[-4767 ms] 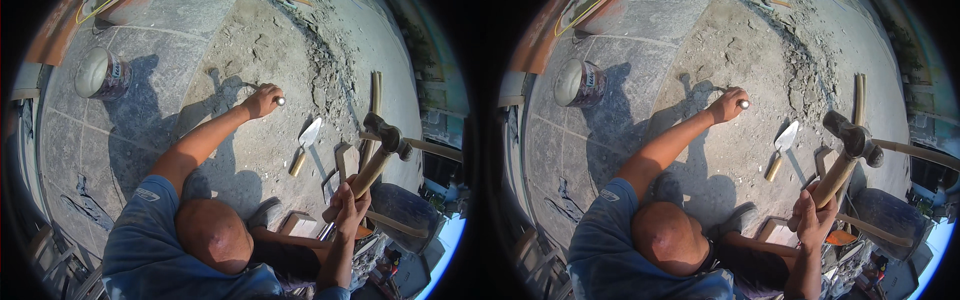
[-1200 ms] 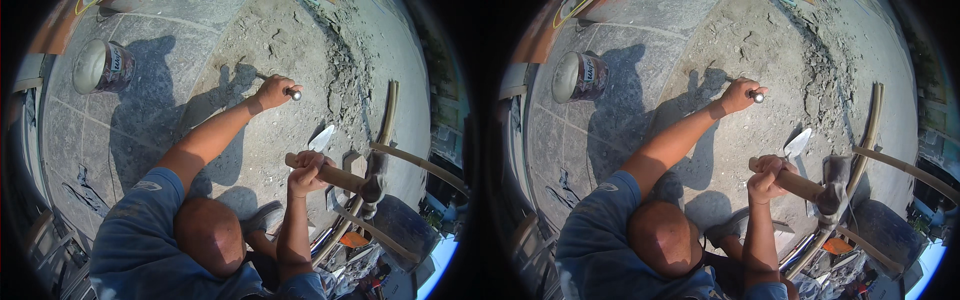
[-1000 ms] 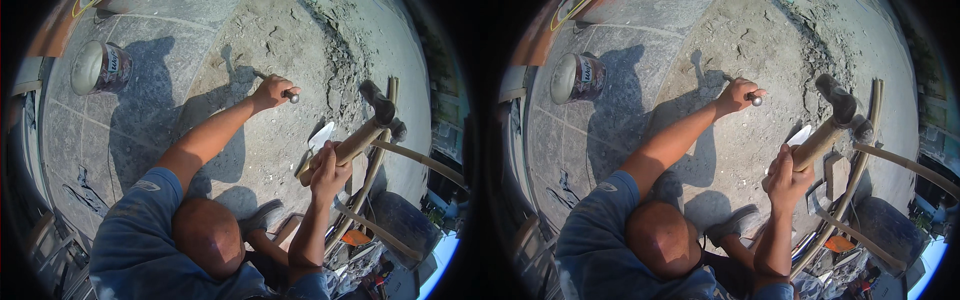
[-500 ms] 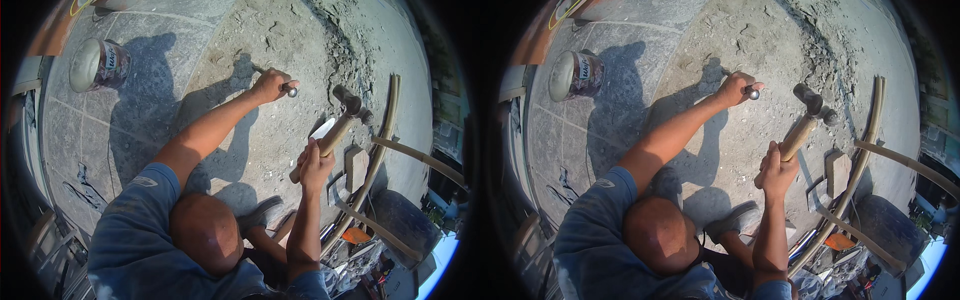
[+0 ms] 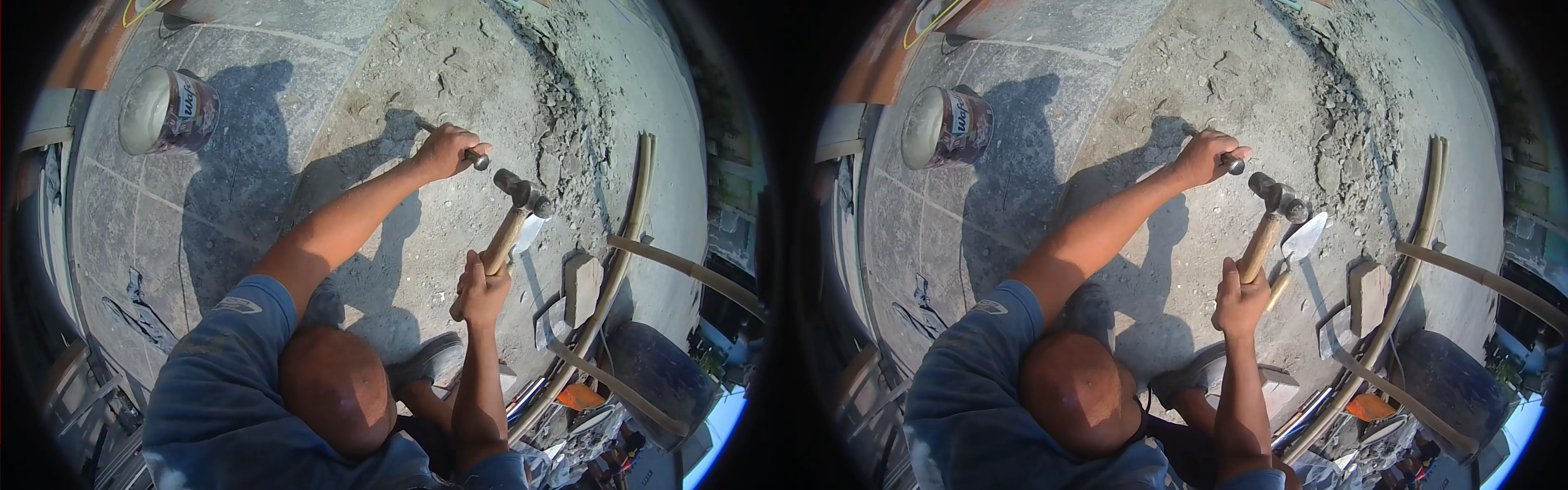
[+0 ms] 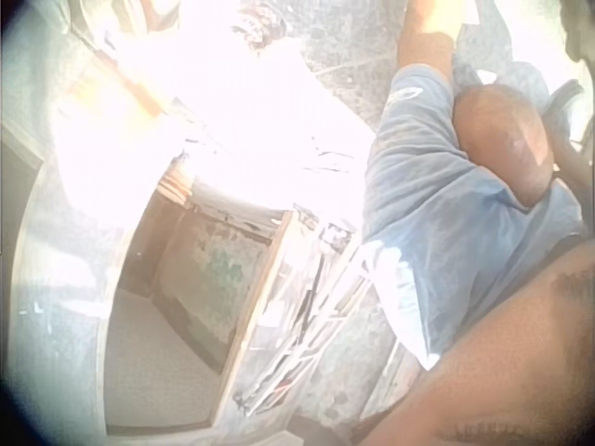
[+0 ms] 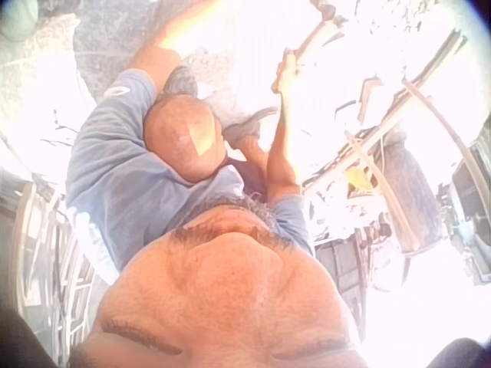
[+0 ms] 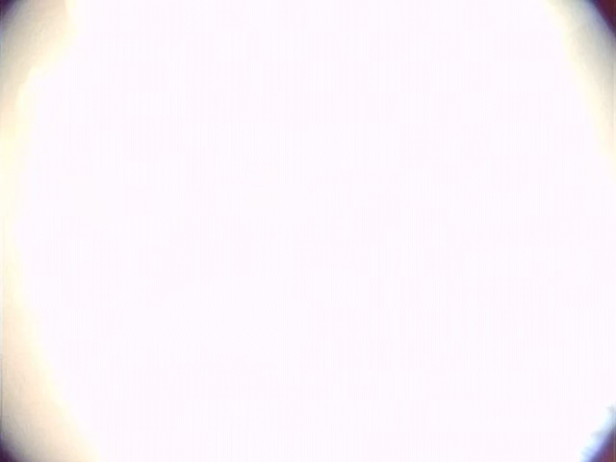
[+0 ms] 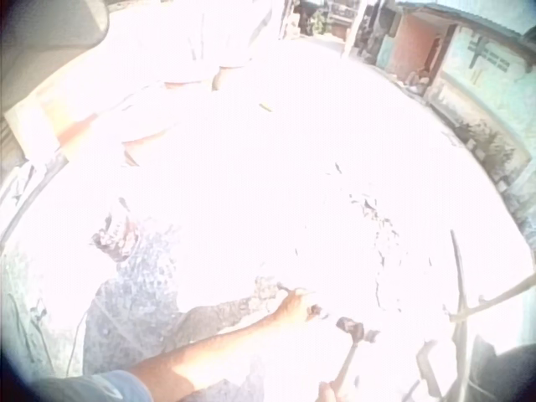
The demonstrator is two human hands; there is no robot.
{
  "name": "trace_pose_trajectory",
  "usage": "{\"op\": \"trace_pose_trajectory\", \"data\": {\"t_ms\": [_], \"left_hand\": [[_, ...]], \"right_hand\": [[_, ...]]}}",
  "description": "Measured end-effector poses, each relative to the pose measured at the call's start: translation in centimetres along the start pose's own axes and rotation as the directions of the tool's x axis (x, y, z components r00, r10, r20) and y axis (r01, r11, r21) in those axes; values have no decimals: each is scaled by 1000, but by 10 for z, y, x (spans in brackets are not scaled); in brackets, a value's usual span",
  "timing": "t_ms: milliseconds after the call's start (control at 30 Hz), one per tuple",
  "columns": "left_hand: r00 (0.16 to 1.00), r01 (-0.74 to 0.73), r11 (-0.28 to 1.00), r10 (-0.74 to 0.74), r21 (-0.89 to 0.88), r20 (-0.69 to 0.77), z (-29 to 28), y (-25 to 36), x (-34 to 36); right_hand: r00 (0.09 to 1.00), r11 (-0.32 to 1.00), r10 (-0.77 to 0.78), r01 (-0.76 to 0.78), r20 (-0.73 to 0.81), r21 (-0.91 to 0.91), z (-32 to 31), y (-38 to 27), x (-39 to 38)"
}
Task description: The person chips away at a concrete surface using a hammer and a chisel, then clears loose debris with a trowel.
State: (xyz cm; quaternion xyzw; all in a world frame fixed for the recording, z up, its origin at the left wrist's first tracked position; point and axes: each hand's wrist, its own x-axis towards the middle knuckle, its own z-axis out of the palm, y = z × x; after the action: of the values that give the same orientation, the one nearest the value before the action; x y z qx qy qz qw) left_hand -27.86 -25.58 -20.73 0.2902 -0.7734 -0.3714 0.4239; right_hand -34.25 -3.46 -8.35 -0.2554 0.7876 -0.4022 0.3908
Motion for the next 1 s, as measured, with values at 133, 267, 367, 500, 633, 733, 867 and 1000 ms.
{"op": "trace_pose_trajectory", "data": {"t_ms": [133,267,367,500,633,733,867,1000], "left_hand": [[1000,7,1000,-7,25,8,0,4,-7],[1000,13,999,-13,38,-16,2,7,-2],[999,48,998,-48,39,-8,-1,9,-4],[1000,-9,999,8,39,24,4,4,-6],[1000,-15,999,14,44,11,3,5,-2],[1000,-5,1000,5,-10,-16,5,5,-2],[1000,14,999,-13,29,-25,1,3,-6],[1000,-31,997,31,-68,2,14,6,-4]], "right_hand": [[845,832,-420,504,-332,232,-69,-138,3],[454,467,-663,872,-595,146,-116,-215,-13],[482,310,-612,875,-626,371,-46,-135,5],[996,995,-81,82,25,-54,5,29,13],[939,910,-279,326,-204,256,-56,-101,3],[595,586,-636,787,-492,194,-105,-206,-15],[399,217,-634,914,-663,343,-70,-171,-12],[996,990,-94,95,11,-101,8,56,17]]}}
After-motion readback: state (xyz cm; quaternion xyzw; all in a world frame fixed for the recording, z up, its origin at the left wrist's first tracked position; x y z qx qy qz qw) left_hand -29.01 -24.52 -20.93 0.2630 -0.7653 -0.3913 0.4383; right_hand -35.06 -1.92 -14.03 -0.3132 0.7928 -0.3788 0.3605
